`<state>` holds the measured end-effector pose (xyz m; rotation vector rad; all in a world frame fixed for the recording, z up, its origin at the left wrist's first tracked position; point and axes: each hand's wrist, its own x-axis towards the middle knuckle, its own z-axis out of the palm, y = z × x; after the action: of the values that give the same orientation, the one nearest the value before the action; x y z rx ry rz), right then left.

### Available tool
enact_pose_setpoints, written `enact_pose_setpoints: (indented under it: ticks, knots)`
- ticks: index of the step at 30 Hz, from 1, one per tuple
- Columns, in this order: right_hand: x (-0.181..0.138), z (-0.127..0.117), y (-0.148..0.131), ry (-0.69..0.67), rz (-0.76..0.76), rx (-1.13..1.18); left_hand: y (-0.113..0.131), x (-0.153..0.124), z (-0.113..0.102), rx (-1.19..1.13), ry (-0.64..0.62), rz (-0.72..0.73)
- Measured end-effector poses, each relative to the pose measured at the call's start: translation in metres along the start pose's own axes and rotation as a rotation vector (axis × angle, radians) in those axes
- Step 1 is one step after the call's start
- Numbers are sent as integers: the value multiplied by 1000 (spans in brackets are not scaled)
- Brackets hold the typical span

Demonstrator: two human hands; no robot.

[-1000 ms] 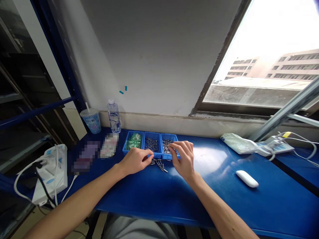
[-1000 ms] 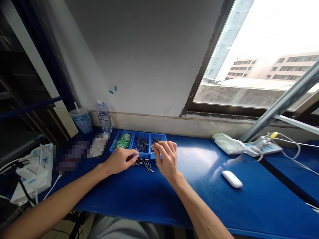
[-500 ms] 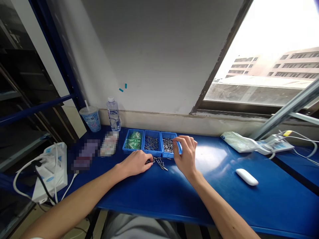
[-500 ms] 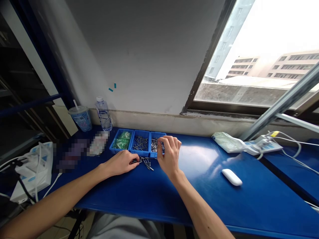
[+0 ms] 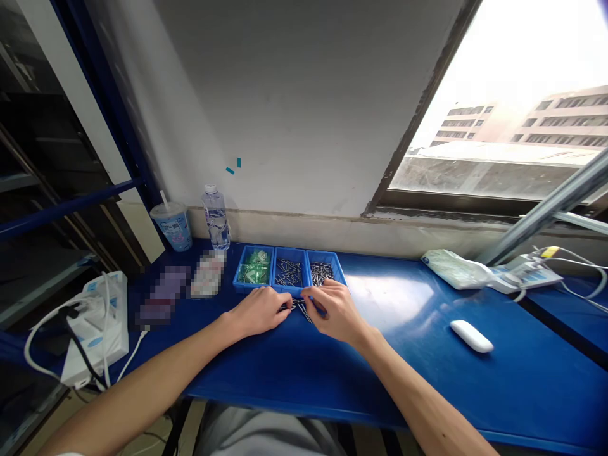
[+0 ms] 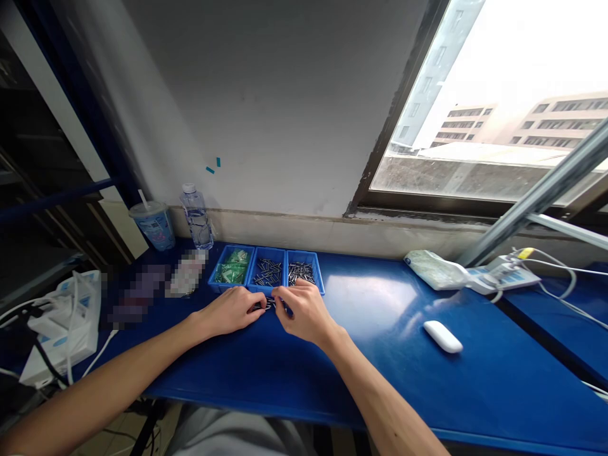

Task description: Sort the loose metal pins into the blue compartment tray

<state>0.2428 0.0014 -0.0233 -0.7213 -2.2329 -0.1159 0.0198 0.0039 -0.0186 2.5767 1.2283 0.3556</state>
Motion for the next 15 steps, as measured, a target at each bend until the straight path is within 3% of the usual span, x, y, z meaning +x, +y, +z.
enact_pose_setpoints:
  ticks: [5, 8, 15]
  knots:
    - [-4, 4, -1, -417, 97, -86, 0, -1, 0, -9, -6, 4]
    - [-2, 6, -1, -590, 164, -128, 0, 0, 0, -1, -9, 8]
    - [1, 6, -3, -670, 207, -99, 2, 0, -1, 12, -24, -5]
